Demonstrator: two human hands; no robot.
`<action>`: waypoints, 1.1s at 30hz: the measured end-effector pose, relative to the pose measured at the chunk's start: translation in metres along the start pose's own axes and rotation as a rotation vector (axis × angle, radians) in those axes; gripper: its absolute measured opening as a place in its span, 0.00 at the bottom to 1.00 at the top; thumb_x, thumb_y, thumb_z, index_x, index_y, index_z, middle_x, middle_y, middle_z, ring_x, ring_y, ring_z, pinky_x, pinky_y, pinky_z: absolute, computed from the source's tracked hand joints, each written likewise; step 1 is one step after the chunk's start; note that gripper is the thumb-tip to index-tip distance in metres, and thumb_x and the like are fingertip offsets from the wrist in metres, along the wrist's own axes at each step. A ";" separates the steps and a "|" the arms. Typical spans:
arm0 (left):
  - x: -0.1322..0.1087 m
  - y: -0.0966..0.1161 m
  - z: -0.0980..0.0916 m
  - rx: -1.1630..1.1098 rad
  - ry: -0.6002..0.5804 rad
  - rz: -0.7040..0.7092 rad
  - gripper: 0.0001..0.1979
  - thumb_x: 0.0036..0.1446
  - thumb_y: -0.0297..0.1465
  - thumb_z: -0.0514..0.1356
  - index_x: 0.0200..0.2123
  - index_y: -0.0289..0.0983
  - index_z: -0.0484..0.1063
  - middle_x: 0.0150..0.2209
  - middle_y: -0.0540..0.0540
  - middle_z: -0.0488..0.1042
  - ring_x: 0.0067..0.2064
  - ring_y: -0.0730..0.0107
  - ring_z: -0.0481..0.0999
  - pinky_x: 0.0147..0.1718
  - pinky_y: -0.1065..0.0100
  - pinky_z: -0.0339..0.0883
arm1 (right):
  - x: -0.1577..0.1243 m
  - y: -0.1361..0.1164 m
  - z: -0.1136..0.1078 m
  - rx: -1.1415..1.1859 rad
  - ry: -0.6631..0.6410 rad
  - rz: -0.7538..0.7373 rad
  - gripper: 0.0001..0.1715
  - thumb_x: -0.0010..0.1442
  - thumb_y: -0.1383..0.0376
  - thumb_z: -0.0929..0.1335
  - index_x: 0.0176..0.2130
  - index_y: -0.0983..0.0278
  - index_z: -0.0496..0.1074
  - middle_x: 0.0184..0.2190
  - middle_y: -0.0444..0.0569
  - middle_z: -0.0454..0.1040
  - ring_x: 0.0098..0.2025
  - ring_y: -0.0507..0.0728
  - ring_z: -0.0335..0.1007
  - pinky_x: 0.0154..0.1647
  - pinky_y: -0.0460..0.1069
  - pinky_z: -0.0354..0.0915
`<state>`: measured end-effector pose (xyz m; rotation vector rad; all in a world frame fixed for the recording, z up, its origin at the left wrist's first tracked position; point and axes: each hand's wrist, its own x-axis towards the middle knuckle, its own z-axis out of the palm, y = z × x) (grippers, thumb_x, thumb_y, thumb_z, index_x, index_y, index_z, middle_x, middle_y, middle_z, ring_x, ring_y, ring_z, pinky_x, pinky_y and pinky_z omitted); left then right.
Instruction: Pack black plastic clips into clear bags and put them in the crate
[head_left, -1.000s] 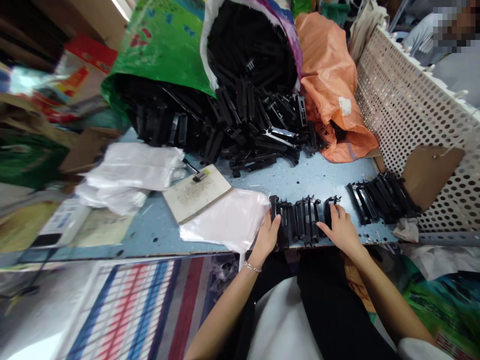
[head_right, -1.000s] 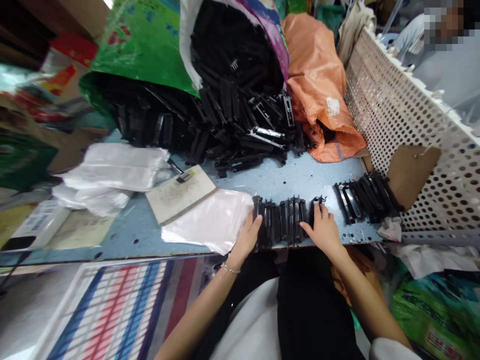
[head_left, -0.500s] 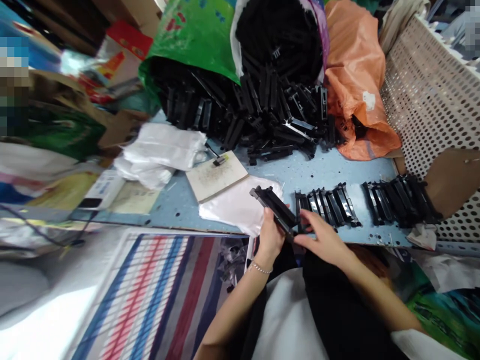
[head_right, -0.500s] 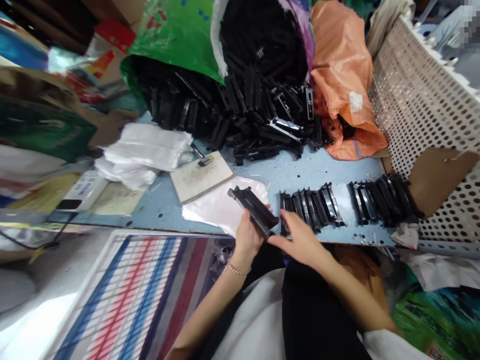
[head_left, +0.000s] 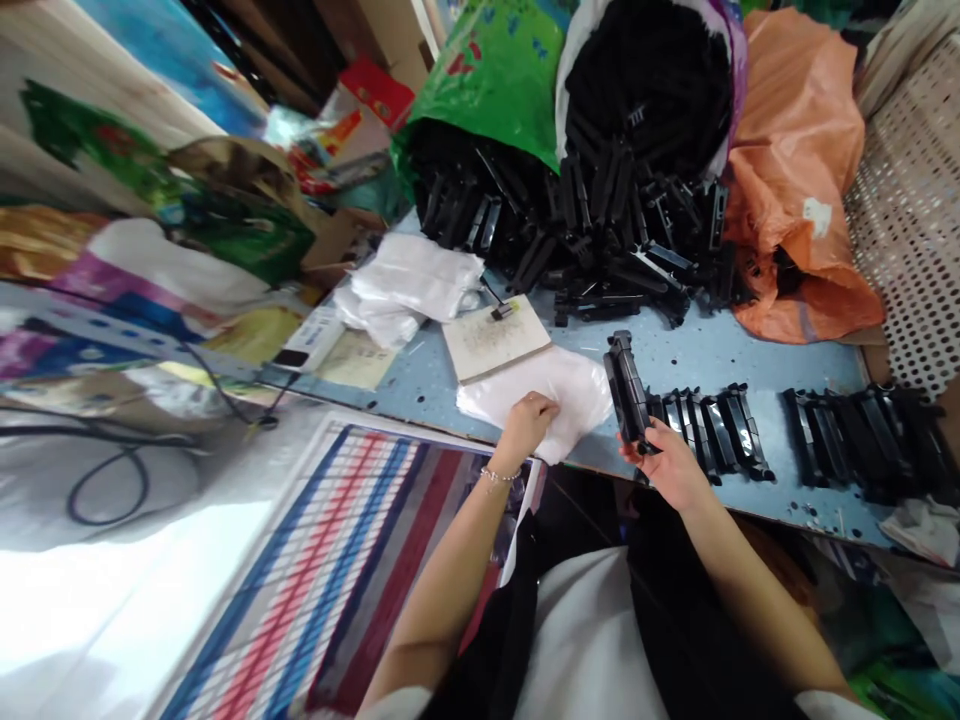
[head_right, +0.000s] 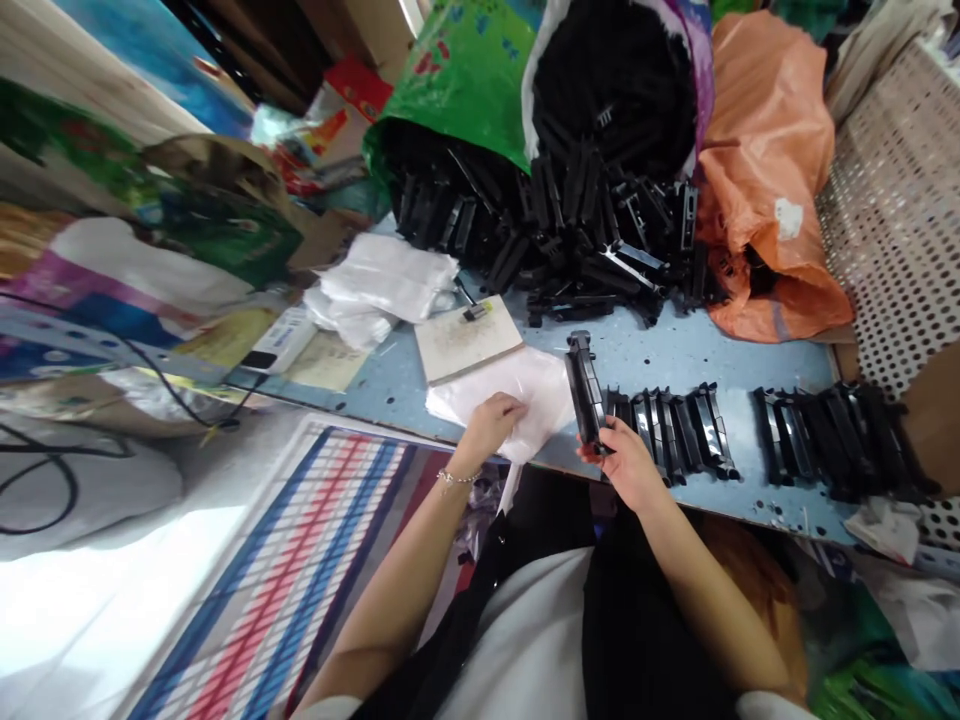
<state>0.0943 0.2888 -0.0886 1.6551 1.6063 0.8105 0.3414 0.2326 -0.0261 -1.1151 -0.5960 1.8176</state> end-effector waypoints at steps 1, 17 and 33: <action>0.002 -0.002 -0.004 -0.078 -0.009 -0.061 0.07 0.53 0.32 0.63 0.25 0.37 0.73 0.30 0.45 0.73 0.35 0.64 0.73 0.39 0.63 0.67 | 0.002 0.002 0.002 0.025 -0.006 0.023 0.23 0.48 0.55 0.75 0.41 0.64 0.71 0.35 0.50 0.78 0.34 0.55 0.76 0.36 0.50 0.72; -0.009 -0.003 -0.012 -0.105 0.152 -0.029 0.13 0.59 0.34 0.60 0.45 0.35 0.71 0.35 0.45 0.72 0.37 0.67 0.73 0.40 0.65 0.68 | 0.053 0.002 0.054 0.396 -0.063 0.254 0.15 0.55 0.60 0.69 0.36 0.71 0.74 0.35 0.58 0.79 0.47 0.62 0.77 0.43 0.48 0.76; 0.020 -0.012 -0.022 -0.250 0.070 -0.181 0.06 0.53 0.30 0.63 0.34 0.34 0.73 0.31 0.47 0.76 0.32 0.68 0.75 0.33 0.69 0.68 | 0.063 0.002 0.059 0.531 -0.039 0.232 0.15 0.53 0.60 0.69 0.35 0.71 0.73 0.33 0.58 0.78 0.49 0.64 0.76 0.49 0.51 0.75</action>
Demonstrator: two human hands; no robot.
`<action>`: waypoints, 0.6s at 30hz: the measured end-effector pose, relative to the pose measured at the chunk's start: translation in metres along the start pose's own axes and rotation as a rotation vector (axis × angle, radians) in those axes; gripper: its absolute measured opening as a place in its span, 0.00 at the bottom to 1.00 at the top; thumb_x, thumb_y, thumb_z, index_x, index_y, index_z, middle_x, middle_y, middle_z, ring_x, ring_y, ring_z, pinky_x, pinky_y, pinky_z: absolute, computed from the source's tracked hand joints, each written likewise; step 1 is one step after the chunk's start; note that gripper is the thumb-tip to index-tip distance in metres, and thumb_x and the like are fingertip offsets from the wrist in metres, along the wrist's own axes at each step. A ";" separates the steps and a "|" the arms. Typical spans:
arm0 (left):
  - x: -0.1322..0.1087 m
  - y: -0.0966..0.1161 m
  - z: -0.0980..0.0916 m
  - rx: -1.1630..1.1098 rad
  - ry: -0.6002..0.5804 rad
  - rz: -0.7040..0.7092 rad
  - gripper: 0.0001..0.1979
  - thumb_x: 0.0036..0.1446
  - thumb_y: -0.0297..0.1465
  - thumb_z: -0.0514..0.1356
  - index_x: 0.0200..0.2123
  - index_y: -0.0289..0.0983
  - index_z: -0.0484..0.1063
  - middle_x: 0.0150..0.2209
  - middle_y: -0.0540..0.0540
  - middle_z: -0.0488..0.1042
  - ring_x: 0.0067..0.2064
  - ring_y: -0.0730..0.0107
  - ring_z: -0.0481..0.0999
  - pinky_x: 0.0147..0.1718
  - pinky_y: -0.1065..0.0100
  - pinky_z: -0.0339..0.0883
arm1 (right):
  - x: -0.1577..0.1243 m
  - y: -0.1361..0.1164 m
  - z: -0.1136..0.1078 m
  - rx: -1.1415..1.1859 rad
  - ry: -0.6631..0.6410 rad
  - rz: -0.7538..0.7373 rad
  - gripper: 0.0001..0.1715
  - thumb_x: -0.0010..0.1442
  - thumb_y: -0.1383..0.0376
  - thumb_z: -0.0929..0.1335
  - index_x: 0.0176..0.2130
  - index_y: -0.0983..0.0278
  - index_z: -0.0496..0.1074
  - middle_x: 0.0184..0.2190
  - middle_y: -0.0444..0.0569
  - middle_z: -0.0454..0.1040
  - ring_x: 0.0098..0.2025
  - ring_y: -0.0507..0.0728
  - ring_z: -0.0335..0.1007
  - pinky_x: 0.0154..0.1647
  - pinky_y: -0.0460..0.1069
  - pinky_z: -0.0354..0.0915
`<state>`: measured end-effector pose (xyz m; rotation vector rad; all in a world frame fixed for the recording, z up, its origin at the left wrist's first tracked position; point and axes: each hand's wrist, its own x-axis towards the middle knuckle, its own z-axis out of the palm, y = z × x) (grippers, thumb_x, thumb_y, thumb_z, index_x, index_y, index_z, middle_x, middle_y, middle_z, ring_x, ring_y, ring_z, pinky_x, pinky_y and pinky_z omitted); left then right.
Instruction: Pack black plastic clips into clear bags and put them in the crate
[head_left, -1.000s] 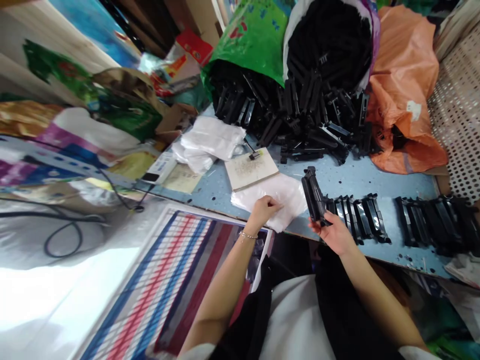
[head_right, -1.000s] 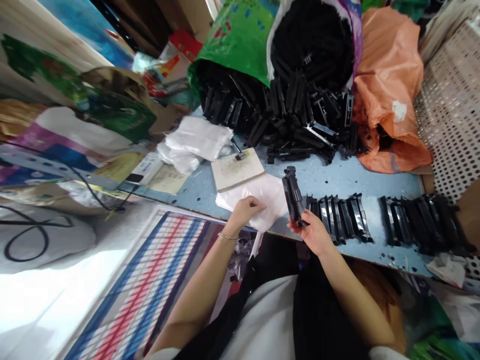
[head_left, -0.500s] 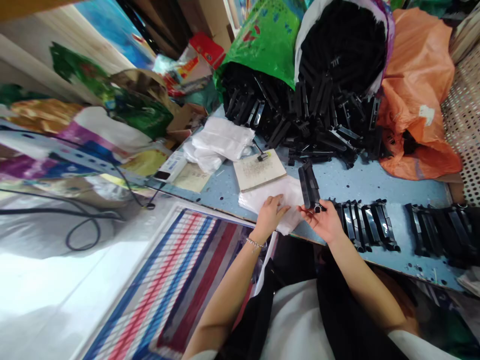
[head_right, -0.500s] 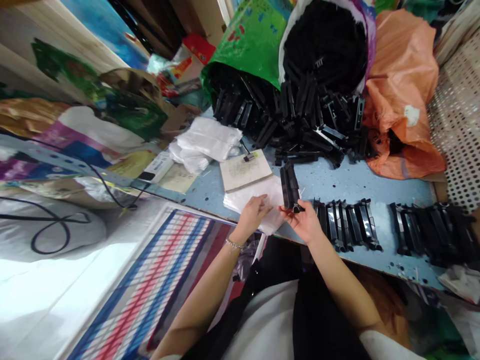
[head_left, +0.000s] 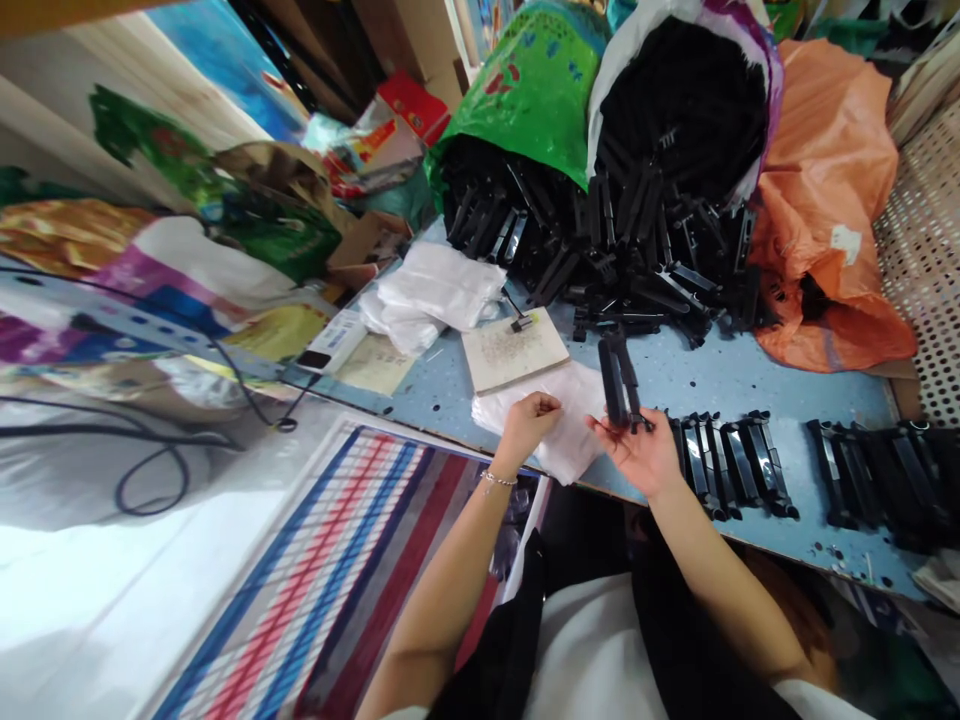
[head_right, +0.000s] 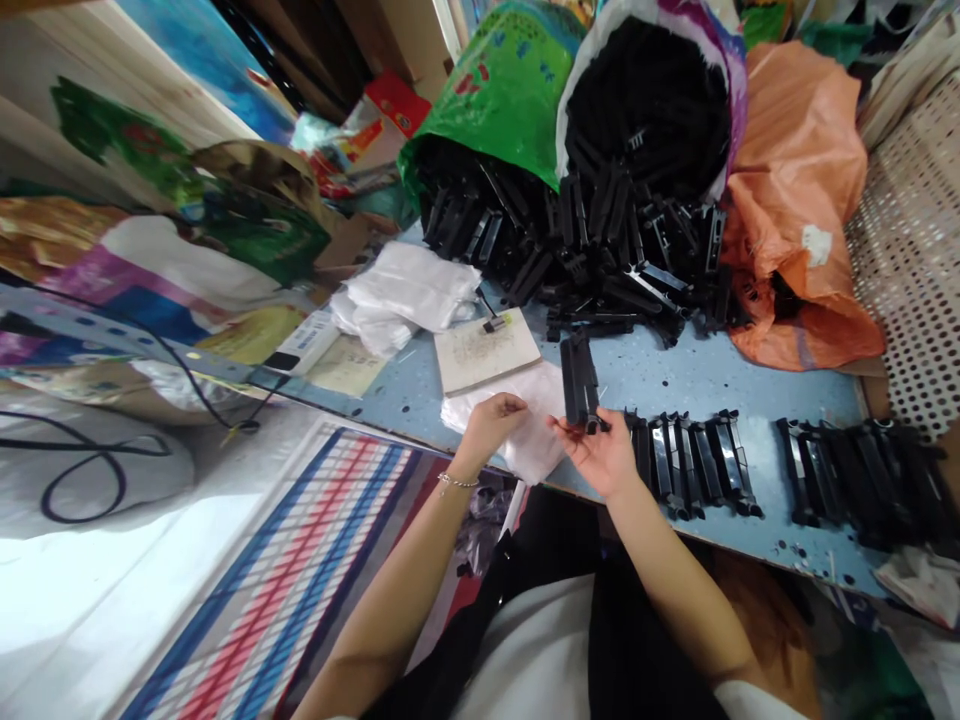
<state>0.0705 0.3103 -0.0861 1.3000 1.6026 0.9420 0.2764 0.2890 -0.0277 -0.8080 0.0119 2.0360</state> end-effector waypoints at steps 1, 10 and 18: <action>-0.001 0.001 -0.001 -0.011 0.032 0.026 0.05 0.52 0.28 0.62 0.34 0.34 0.72 0.30 0.48 0.75 0.32 0.69 0.74 0.33 0.69 0.68 | 0.007 0.005 0.003 0.003 -0.004 -0.016 0.14 0.53 0.60 0.69 0.35 0.70 0.73 0.32 0.57 0.78 0.48 0.63 0.76 0.50 0.52 0.74; -0.013 0.011 -0.020 0.191 -0.019 0.294 0.11 0.59 0.28 0.56 0.42 0.35 0.76 0.38 0.44 0.77 0.39 0.67 0.78 0.41 0.66 0.72 | 0.007 0.017 0.007 -0.043 -0.048 -0.143 0.14 0.50 0.60 0.71 0.34 0.68 0.74 0.33 0.54 0.78 0.46 0.60 0.75 0.54 0.52 0.71; -0.015 -0.004 -0.017 0.298 0.039 0.397 0.16 0.54 0.19 0.49 0.36 0.34 0.75 0.42 0.42 0.77 0.44 0.66 0.78 0.48 0.62 0.72 | 0.027 0.025 0.013 -0.134 0.060 -0.177 0.09 0.53 0.64 0.67 0.34 0.67 0.72 0.30 0.50 0.76 0.34 0.54 0.73 0.45 0.48 0.72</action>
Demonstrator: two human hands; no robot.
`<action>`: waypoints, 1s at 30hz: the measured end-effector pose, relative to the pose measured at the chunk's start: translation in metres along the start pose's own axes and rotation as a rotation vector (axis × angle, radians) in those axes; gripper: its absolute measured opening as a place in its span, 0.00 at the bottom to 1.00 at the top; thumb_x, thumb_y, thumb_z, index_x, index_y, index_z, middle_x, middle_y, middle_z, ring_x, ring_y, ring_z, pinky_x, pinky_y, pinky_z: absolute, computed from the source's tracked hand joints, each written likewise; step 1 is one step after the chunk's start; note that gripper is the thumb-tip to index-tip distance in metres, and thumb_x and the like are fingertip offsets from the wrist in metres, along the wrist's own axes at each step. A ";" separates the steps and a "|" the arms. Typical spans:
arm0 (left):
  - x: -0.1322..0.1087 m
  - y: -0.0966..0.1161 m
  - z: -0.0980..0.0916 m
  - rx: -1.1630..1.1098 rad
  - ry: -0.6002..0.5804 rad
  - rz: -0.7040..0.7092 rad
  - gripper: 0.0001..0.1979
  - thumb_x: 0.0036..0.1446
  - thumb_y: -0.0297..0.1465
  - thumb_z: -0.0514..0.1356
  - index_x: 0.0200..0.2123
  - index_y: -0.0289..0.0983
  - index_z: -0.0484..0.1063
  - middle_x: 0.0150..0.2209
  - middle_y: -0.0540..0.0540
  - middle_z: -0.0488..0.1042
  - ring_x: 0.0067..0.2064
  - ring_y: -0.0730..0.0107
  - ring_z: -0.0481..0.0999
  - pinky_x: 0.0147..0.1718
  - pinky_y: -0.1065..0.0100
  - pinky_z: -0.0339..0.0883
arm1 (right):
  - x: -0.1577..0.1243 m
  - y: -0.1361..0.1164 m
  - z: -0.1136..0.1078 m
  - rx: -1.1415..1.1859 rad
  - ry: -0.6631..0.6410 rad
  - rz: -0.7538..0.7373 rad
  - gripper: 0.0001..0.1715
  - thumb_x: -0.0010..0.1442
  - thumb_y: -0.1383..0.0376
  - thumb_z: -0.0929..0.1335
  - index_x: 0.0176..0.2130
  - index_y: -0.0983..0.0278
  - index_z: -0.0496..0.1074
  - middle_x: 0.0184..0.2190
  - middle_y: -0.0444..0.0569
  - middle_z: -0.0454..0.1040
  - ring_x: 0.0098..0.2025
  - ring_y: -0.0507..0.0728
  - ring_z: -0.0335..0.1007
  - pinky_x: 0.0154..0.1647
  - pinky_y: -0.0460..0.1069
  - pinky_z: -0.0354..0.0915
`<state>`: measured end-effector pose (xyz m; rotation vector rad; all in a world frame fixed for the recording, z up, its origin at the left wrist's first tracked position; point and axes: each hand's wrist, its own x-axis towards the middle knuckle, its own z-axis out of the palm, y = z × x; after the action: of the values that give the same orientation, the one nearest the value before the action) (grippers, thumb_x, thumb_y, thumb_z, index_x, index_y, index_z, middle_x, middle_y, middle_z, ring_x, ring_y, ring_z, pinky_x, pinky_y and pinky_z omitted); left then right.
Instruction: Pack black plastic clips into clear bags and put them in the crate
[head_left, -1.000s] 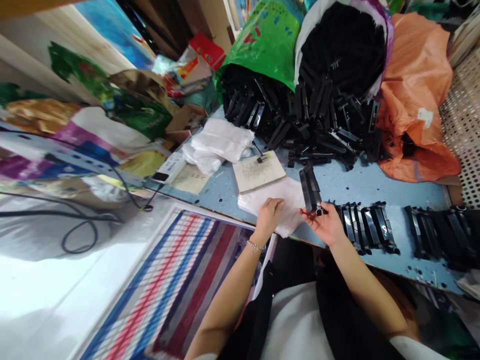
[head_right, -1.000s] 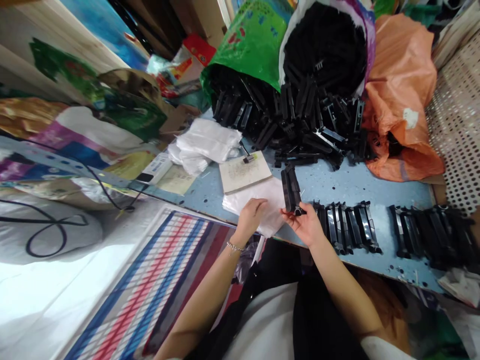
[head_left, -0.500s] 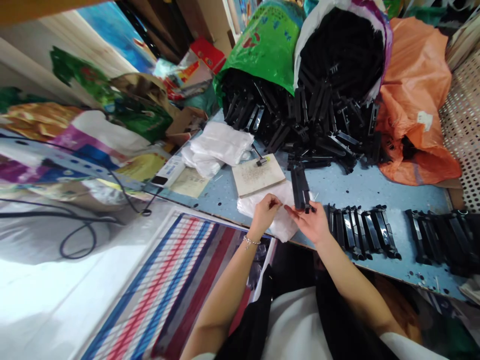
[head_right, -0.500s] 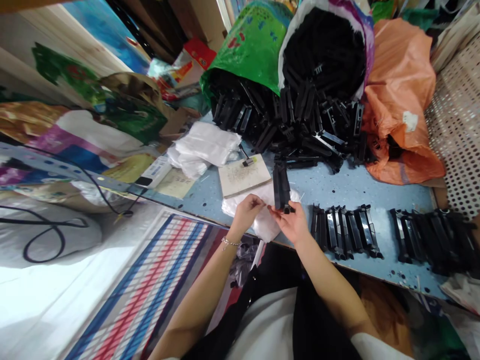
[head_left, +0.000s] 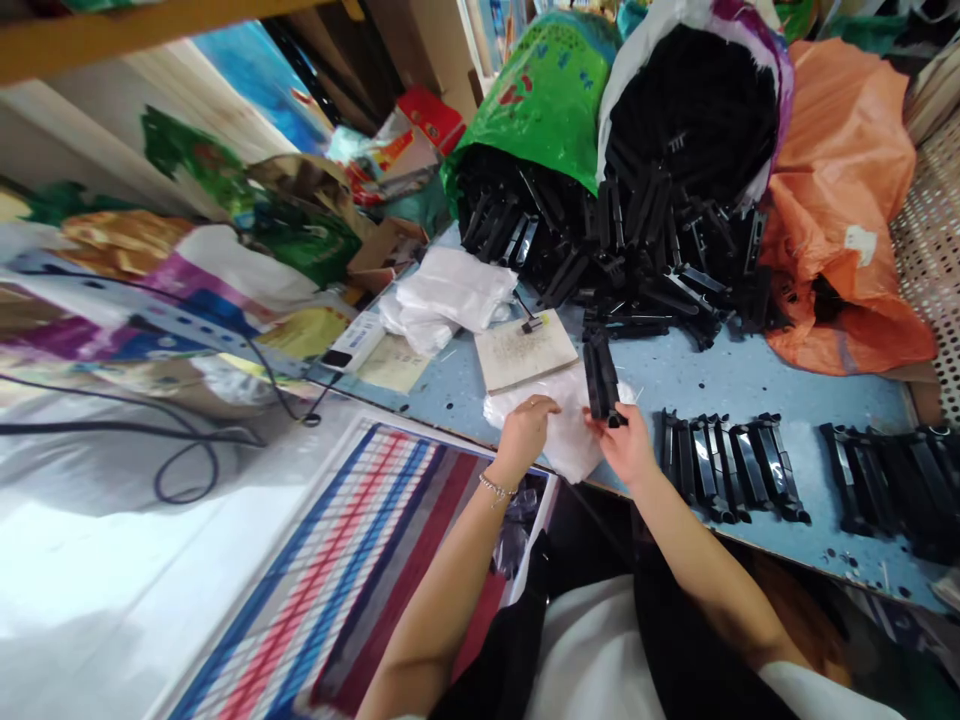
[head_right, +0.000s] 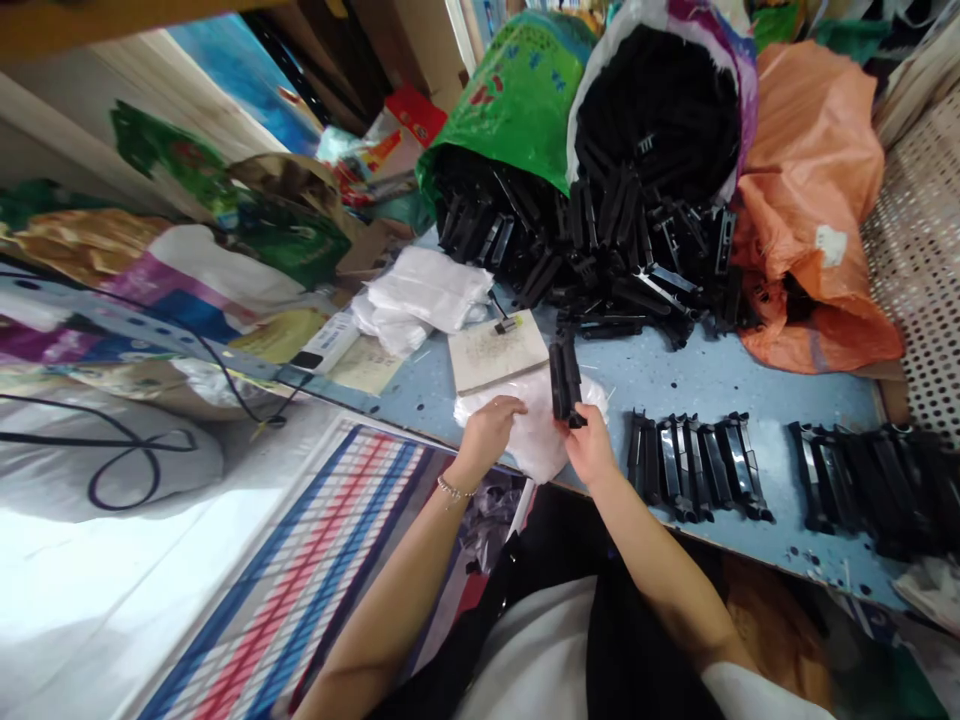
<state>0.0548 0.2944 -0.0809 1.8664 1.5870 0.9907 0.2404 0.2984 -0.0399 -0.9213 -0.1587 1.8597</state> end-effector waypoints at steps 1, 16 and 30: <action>-0.001 -0.001 -0.002 0.059 0.003 0.056 0.17 0.56 0.19 0.49 0.40 0.34 0.76 0.45 0.41 0.77 0.48 0.64 0.77 0.52 0.61 0.71 | -0.006 -0.003 -0.006 0.003 -0.033 0.031 0.10 0.53 0.63 0.67 0.35 0.68 0.72 0.31 0.52 0.76 0.36 0.55 0.73 0.44 0.48 0.72; -0.045 0.048 -0.002 0.009 -0.157 0.452 0.33 0.63 0.17 0.45 0.70 0.39 0.53 0.65 0.37 0.62 0.66 0.64 0.62 0.64 0.59 0.63 | -0.024 0.020 -0.041 -0.092 -0.280 0.478 0.23 0.56 0.51 0.69 0.35 0.69 0.68 0.20 0.41 0.63 0.18 0.46 0.56 0.16 0.40 0.55; -0.156 0.013 -0.090 0.067 -0.450 -0.117 0.18 0.59 0.33 0.60 0.52 0.47 0.75 0.49 0.45 0.77 0.50 0.59 0.78 0.52 0.61 0.71 | -0.104 -0.046 -0.074 -2.065 0.035 -0.523 0.34 0.61 0.56 0.71 0.61 0.72 0.68 0.60 0.69 0.64 0.61 0.76 0.59 0.59 0.69 0.56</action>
<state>-0.0166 0.1323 -0.0485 1.8517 1.4445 0.4295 0.3431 0.2133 -0.0150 -1.8187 -2.2641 0.6051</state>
